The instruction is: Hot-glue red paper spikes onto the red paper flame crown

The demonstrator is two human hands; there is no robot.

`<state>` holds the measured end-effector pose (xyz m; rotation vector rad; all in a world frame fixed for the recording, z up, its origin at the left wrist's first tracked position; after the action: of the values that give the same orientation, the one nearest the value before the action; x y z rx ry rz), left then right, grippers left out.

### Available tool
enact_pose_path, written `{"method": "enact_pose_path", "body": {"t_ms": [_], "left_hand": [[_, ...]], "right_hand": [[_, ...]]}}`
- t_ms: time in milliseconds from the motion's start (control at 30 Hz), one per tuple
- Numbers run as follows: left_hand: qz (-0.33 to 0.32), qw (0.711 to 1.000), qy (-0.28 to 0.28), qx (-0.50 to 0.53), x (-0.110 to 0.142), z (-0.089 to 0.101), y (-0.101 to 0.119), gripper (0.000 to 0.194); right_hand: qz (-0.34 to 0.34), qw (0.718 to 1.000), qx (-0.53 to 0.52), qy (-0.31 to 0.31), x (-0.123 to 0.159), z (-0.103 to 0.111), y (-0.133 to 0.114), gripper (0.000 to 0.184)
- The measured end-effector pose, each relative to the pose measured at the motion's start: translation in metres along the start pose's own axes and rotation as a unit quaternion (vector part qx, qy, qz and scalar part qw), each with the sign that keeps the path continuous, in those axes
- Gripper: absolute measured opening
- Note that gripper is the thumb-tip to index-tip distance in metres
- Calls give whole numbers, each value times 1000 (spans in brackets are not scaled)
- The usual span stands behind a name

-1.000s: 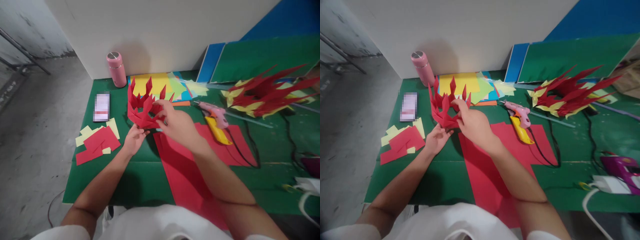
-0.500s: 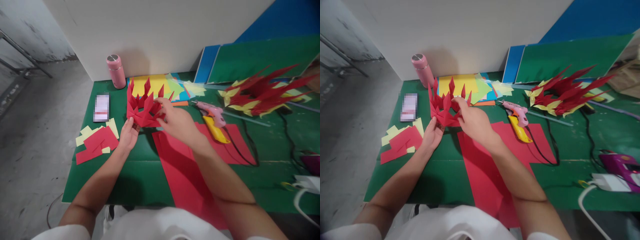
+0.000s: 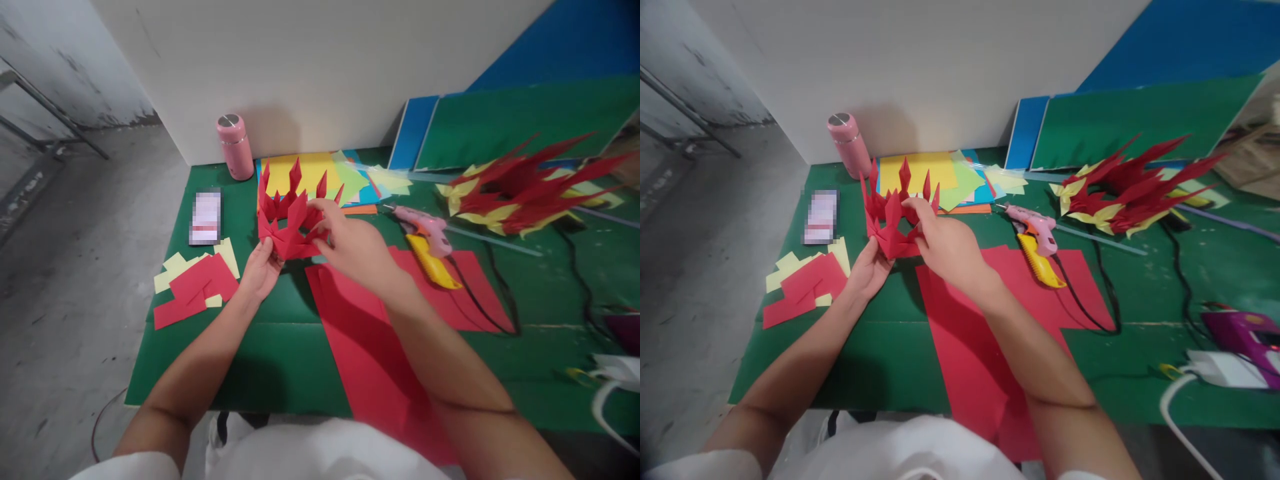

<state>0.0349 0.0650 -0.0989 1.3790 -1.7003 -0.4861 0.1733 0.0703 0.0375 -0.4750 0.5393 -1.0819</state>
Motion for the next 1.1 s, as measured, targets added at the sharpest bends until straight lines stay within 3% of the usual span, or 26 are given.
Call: {"method": "enact_pose_path", "body": {"t_ms": [133, 367, 600, 1100], "left_hand": [[-6, 1000, 16, 15, 0, 3, 1, 6], [4, 999, 42, 19, 3, 4, 2, 17], [17, 998, 50, 19, 5, 2, 1, 16], [22, 999, 34, -15, 6, -6, 1, 27]], "right_hand": [[-22, 1000, 11, -1, 0, 2, 2, 62], [-19, 1000, 2, 5, 0, 6, 3, 64], [-19, 1000, 7, -4, 1, 7, 6, 67], [-3, 1000, -6, 2, 1, 8, 2, 69]]}}
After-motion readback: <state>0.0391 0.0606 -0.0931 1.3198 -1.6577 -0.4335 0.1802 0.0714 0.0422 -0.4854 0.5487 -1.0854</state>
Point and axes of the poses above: each hand's wrist, its own x-axis away from the middle knuckle, its own z-axis out of the back of the hand, y = z × x, the point moved 8 cm from there along -x, towards the middle knuckle, and after that the axes turned 13 degrees about -x, right-handed, at the moved point
